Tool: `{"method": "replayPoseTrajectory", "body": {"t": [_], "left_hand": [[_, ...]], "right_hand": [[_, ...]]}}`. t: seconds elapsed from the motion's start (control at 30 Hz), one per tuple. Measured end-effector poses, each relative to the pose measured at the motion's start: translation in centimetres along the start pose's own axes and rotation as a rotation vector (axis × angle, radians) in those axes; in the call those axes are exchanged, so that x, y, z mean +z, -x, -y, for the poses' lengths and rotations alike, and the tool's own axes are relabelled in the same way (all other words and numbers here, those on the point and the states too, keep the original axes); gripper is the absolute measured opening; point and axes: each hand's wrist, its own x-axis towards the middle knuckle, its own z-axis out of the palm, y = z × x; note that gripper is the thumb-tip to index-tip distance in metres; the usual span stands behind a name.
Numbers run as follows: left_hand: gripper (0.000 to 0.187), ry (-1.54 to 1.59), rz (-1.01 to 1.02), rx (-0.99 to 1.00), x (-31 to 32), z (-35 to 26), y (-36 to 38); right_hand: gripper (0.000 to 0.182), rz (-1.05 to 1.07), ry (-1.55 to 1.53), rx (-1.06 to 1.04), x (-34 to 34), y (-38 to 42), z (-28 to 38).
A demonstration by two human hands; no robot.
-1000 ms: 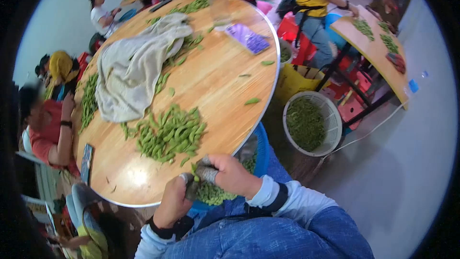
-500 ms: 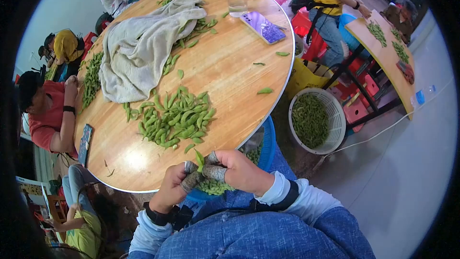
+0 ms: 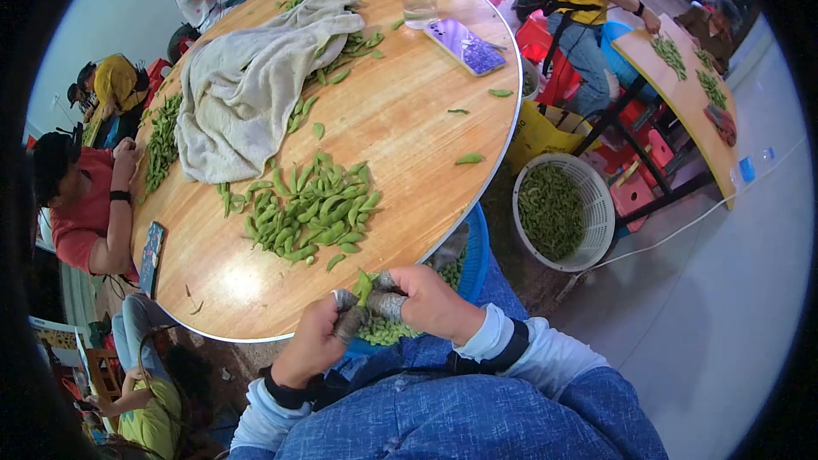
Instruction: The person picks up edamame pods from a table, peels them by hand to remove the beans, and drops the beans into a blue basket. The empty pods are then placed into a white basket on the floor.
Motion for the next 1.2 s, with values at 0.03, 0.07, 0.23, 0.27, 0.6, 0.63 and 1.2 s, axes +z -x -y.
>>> {"method": "replayPoseTrajectory", "body": {"t": [0.03,0.07,0.23,0.27,0.6,0.63,1.2], "left_hand": [[0.015,-0.202,-0.082,0.074,0.3,-0.3,0.1],[0.015,-0.406,-0.164,0.147,0.7,-0.5,0.2],[0.014,-0.374,-0.320,0.311,1.3,0.4,0.0],[0.014,-0.236,-0.312,0.285,1.4,0.6,0.0],[0.020,0.362,-0.252,0.075,2.1,1.2,0.9],[0.017,0.404,-0.243,0.052,2.1,1.2,1.0],[0.013,-0.113,-0.265,0.036,1.6,1.9,0.9]], "right_hand": [[0.019,-0.005,0.003,0.002,-0.1,0.0,0.1],[0.019,-0.008,0.007,0.004,-0.1,0.0,0.1],[0.019,0.001,0.034,-0.138,0.5,-0.4,0.1],[0.019,0.012,0.029,-0.171,0.6,-0.4,0.2],[0.012,-0.034,0.427,-0.301,1.2,-0.1,0.7],[0.011,-0.040,0.489,-0.310,1.1,-0.3,0.2],[0.013,-0.025,0.669,-0.287,1.0,-0.3,0.2]]}}
